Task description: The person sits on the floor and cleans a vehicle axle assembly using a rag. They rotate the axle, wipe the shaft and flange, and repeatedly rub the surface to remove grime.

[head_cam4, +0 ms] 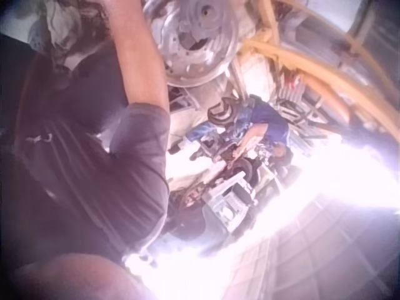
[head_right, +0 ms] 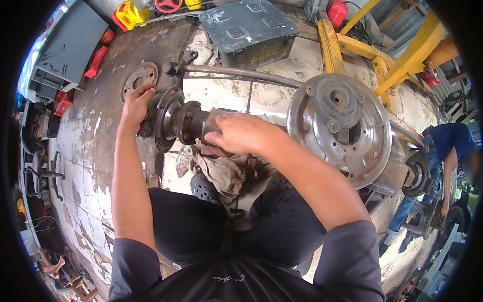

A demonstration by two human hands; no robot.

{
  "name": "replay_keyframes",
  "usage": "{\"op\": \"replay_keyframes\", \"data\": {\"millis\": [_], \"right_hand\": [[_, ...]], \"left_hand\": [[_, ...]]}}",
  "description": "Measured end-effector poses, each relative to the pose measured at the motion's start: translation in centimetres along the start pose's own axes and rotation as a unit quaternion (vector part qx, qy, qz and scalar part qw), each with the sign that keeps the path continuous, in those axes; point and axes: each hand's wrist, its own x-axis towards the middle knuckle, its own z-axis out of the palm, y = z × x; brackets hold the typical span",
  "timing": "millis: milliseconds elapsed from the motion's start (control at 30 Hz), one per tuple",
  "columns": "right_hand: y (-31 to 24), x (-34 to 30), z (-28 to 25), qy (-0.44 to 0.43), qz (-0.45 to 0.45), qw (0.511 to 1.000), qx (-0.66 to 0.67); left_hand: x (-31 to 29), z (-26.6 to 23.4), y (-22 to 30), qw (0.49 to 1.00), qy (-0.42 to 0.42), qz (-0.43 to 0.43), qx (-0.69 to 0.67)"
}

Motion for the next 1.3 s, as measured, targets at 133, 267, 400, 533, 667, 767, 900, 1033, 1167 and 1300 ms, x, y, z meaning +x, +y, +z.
{"op": "replay_keyframes", "data": {"millis": [133,267,400,533,667,767,900,1033,1167,1300], "right_hand": [[-0.4,0.5,-0.8,-0.057,0.034,0.998,-0.011],[-0.5,0.5,-1.0,-0.07,0.015,0.997,-0.003],[1.1,0.9,-0.4,-0.071,0.023,0.997,-0.019],[0.6,0.0,-0.8,-0.067,-0.006,0.998,-0.014],[0.5,1.1,-1.4,-0.152,0.03,0.987,-0.037],[-0.3,0.4,-1.8,-0.125,0.004,0.991,-0.038],[0.4,0.8,-2.0,-0.148,0.031,0.988,-0.042],[-0.5,0.7,-2.4,-0.149,0.018,0.988,-0.032],[0.5,0.7,-1.3,-0.091,-0.002,0.996,-0.012],[0.3,2.1,-1.2,-0.139,0.017,0.989,-0.045]], "left_hand": [[-0.6,0.0,0.1,1.0,0.019,-0.012,0.006],[0.1,0.0,-0.3,1.0,0.01,-0.015,0.001],[-0.3,0.0,0.4,1.0,0.003,-0.004,0.0],[-0.9,0.2,2.2,1.0,0.005,-0.004,0.021],[-0.7,-0.2,1.5,1.0,-0.001,-0.007,0.021],[-0.8,-0.1,1.5,1.0,0.0,-0.002,0.031],[-0.6,0.1,1.7,0.998,-0.007,-0.018,0.054],[-0.8,0.0,1.3,0.998,0.004,-0.012,0.063],[-0.5,0.0,1.4,0.998,-0.007,-0.012,0.068],[-0.6,-0.3,0.9,0.998,0.009,0.004,0.065]]}}
